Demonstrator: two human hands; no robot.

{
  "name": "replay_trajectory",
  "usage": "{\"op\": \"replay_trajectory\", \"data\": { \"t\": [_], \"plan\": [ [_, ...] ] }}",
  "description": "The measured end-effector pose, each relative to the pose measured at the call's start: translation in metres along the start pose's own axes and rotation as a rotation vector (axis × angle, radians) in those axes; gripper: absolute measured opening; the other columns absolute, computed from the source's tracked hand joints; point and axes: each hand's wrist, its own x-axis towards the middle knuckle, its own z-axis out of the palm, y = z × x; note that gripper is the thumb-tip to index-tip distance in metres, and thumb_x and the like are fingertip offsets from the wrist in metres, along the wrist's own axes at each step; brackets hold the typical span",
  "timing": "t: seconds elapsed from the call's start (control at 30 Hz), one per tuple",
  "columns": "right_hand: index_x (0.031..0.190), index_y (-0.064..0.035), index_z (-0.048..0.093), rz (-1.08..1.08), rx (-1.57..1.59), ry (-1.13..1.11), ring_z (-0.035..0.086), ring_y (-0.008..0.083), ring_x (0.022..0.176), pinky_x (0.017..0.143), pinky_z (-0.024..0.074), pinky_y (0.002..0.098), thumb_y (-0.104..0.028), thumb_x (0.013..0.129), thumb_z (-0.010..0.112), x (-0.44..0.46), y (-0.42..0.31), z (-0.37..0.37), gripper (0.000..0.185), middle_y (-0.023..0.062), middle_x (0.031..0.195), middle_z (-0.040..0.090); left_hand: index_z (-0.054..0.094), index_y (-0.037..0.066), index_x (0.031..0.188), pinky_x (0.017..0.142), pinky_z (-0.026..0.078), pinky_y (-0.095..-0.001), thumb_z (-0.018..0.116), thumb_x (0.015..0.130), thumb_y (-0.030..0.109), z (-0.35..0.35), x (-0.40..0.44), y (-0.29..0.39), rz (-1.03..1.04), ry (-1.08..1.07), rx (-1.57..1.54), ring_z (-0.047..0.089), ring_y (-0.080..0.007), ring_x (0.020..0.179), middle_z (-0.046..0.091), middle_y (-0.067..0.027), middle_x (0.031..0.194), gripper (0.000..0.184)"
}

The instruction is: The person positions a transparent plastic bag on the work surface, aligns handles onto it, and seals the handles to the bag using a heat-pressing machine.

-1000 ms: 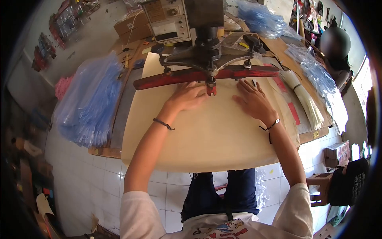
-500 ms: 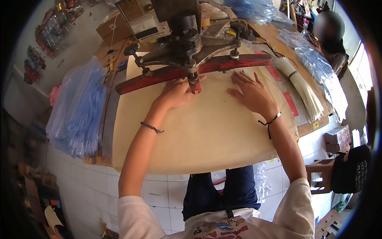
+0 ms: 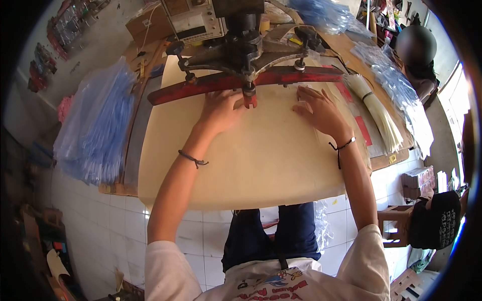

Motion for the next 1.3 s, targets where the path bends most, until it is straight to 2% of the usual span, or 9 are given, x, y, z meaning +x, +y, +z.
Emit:
{"op": "replay_trajectory", "data": {
  "t": [0.1, 0.33, 0.5, 0.6, 0.7, 0.9, 1.0, 1.1, 1.3],
  "plan": [
    [0.133, -0.0001, 0.062, -0.012, 0.051, -0.008, 0.043, 0.0295, 0.143, 0.121, 0.0278, 0.0481, -0.039, 0.098, 0.061, 0.002, 0.0, -0.006, 0.052, 0.0142, 0.15, 0.051, 0.069, 0.022, 0.126, 0.112, 0.031, -0.0492, 0.058, 0.097, 0.029, 0.022, -0.007, -0.024, 0.12, 0.24, -0.016, 0.053, -0.03, 0.125, 0.06, -0.0058, 0.137, 0.031],
    [0.109, 0.0116, 0.066, -0.16, -0.018, 0.178, 0.048, 0.0375, 0.135, 0.116, 0.036, 0.0423, -0.026, 0.097, 0.058, 0.008, 0.006, 0.025, 0.04, 0.0252, 0.137, 0.058, 0.069, 0.022, 0.129, 0.123, 0.014, -0.0518, 0.056, 0.098, 0.051, 0.026, -0.011, -0.025, 0.113, 0.173, 0.042, 0.029, -0.0412, 0.148, 0.038, -0.0228, 0.157, 0.044],
    [0.108, -0.0012, 0.071, -0.347, 0.002, 0.155, 0.051, 0.0348, 0.131, 0.113, 0.0392, 0.0445, -0.02, 0.096, 0.058, 0.008, 0.024, 0.012, 0.026, 0.0156, 0.126, 0.064, 0.072, 0.019, 0.124, 0.125, 0.009, -0.0522, 0.056, 0.094, 0.063, 0.022, -0.009, -0.027, 0.088, 0.095, -0.009, 0.023, -0.0419, 0.151, 0.033, -0.0271, 0.159, 0.056],
    [0.118, -0.0024, 0.069, -0.318, 0.054, 0.123, 0.051, 0.0351, 0.13, 0.112, 0.0395, 0.0438, -0.024, 0.094, 0.062, 0.013, 0.033, 0.004, 0.033, 0.0168, 0.127, 0.062, 0.073, 0.018, 0.122, 0.125, 0.009, -0.052, 0.058, 0.095, 0.061, 0.024, -0.008, -0.029, 0.107, 0.104, 0.006, 0.024, -0.0403, 0.15, 0.037, -0.0242, 0.157, 0.053],
    [0.126, -0.0046, 0.066, -0.083, 0.226, -0.002, 0.05, 0.0353, 0.13, 0.112, 0.0397, 0.0434, -0.026, 0.092, 0.068, 0.02, 0.034, -0.006, 0.041, 0.0181, 0.134, 0.059, 0.072, 0.017, 0.123, 0.124, 0.011, -0.051, 0.06, 0.095, 0.056, 0.026, -0.005, -0.031, 0.123, 0.121, 0.004, 0.024, -0.0374, 0.149, 0.04, -0.0198, 0.155, 0.05],
    [0.135, -0.005, 0.06, -0.255, 0.245, 0.08, 0.047, 0.0366, 0.136, 0.111, 0.0401, 0.0435, -0.029, 0.087, 0.076, 0.026, 0.063, -0.009, 0.056, 0.0218, 0.143, 0.053, 0.07, 0.018, 0.126, 0.122, 0.015, -0.0493, 0.067, 0.095, 0.044, 0.018, -0.008, -0.035, 0.107, 0.012, -0.031, 0.029, -0.0327, 0.147, 0.042, -0.0112, 0.155, 0.04],
    [0.138, -0.0029, 0.057, -0.212, 0.242, 0.084, 0.049, 0.0376, 0.135, 0.111, 0.0406, 0.0434, -0.032, 0.086, 0.077, 0.028, 0.071, -0.009, 0.063, 0.0226, 0.141, 0.055, 0.07, 0.018, 0.127, 0.122, 0.017, -0.0484, 0.069, 0.095, 0.039, 0.012, -0.009, -0.031, 0.184, 0.037, -0.057, 0.031, -0.031, 0.145, 0.044, -0.0077, 0.154, 0.038],
    [0.135, 0.0004, 0.059, -0.106, 0.287, 0.016, 0.048, 0.0367, 0.135, 0.113, 0.0381, 0.0438, -0.034, 0.088, 0.077, 0.026, 0.067, -0.015, 0.061, 0.0228, 0.143, 0.052, 0.065, 0.019, 0.135, 0.123, 0.014, -0.0483, 0.07, 0.094, 0.035, 0.005, -0.009, -0.025, 0.163, -0.028, -0.077, 0.028, -0.0304, 0.149, 0.045, -0.007, 0.156, 0.044],
    [0.13, -0.002, 0.064, -0.148, 0.271, -0.023, 0.054, 0.0381, 0.128, 0.109, 0.0428, 0.0448, -0.034, 0.088, 0.076, 0.026, 0.066, -0.016, 0.054, 0.0227, 0.135, 0.06, 0.061, 0.019, 0.14, 0.124, 0.012, -0.0488, 0.067, 0.096, 0.035, 0.004, -0.008, -0.028, 0.159, -0.064, -0.062, 0.027, -0.0313, 0.15, 0.045, -0.0079, 0.157, 0.048]
  ]
}}
